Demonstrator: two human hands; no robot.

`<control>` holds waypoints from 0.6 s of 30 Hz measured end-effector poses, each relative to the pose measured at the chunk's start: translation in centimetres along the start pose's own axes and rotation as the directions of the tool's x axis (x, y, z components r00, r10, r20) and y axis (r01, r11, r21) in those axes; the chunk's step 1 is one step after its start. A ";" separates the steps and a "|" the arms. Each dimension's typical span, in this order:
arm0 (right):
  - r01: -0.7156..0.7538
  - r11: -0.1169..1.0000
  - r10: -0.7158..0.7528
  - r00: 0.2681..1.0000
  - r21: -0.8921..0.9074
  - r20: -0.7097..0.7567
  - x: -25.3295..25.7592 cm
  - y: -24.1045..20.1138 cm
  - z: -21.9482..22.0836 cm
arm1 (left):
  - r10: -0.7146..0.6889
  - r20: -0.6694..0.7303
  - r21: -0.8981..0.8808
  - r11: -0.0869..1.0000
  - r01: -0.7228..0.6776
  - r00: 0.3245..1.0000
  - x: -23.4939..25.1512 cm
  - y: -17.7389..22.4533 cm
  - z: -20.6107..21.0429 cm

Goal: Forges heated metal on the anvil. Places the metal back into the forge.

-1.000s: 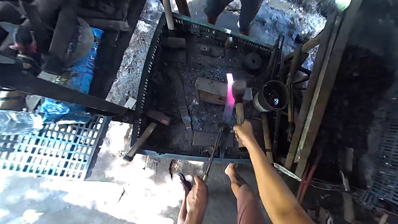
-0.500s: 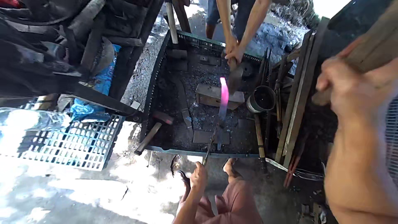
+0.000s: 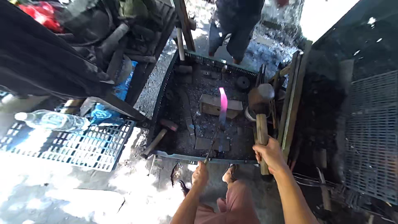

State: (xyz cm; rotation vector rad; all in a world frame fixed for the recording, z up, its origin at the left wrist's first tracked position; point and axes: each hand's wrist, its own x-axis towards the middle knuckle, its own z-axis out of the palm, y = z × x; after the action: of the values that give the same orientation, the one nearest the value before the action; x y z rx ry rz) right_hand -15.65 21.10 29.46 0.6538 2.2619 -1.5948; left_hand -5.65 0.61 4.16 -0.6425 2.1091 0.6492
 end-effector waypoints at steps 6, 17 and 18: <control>0.077 0.997 -0.078 0.997 -0.029 -0.031 -0.3 -2.4 -3.0 | -0.044 0.023 0.053 0.998 0.042 0.999 1.9 -0.9 0.3; -0.410 0.906 0.339 0.853 0.107 0.397 28.8 11.9 4.2 | -0.164 -0.032 0.015 0.986 0.164 0.986 3.8 1.7 1.2; -0.430 0.896 0.363 0.852 0.109 0.376 28.2 12.9 3.1 | -0.159 -0.030 0.037 0.986 0.160 0.987 3.8 2.3 1.0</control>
State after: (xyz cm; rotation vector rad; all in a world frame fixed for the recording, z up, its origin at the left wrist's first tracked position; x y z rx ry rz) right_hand -33.03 27.30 4.26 0.7608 1.6073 -1.5750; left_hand -8.61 2.11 1.10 -0.7923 2.0647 0.5115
